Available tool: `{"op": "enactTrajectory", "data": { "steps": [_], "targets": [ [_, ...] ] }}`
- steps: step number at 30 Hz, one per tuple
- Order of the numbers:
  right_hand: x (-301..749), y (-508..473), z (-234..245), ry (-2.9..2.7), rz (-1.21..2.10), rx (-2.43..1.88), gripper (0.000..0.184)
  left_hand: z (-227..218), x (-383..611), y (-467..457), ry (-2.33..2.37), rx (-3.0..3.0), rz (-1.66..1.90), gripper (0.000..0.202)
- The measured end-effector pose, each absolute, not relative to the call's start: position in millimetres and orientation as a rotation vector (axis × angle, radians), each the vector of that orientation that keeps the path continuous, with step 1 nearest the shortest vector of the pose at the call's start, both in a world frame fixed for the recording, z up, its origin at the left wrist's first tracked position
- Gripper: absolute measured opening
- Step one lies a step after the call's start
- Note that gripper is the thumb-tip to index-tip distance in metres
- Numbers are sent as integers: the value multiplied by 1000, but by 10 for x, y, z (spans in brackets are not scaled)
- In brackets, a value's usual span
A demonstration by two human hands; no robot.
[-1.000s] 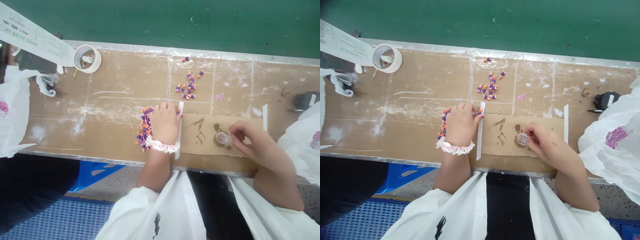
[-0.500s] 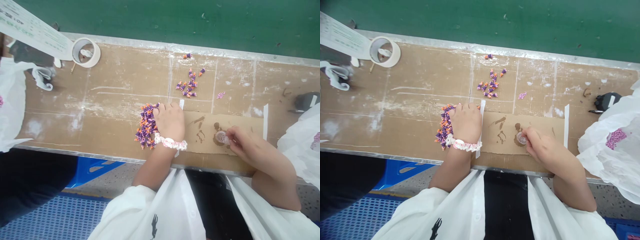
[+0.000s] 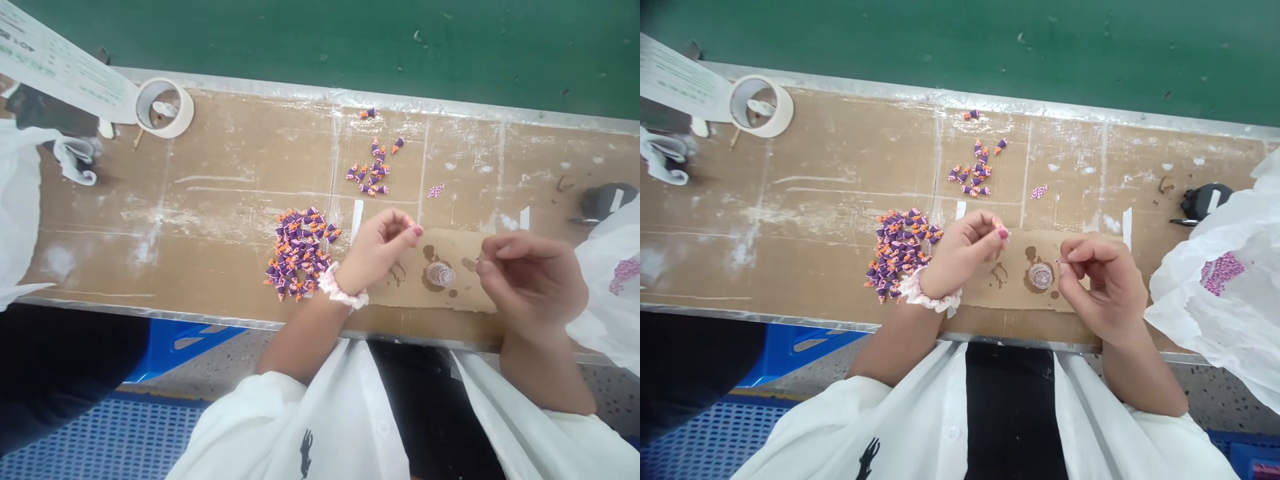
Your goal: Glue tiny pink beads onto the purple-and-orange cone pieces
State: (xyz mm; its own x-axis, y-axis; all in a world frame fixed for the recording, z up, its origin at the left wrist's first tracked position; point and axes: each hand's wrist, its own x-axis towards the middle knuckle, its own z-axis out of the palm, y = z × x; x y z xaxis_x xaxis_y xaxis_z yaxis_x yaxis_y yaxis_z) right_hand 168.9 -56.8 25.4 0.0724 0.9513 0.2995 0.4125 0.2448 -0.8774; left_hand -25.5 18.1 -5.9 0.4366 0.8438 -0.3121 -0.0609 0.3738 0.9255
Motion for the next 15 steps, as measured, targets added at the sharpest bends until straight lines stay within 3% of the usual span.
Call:
{"op": "enactTrajectory", "data": {
  "steps": [6, 15],
  "targets": [
    [1517, -581, 220, -1516, 640, -1244, 31, -2, -66, -13, 555, 411, 501, 29],
    [1483, -620, 184, -1568, 648, -1285, 26, 39, -55, -74, 452, 318, 457, 26]
  ]
}}
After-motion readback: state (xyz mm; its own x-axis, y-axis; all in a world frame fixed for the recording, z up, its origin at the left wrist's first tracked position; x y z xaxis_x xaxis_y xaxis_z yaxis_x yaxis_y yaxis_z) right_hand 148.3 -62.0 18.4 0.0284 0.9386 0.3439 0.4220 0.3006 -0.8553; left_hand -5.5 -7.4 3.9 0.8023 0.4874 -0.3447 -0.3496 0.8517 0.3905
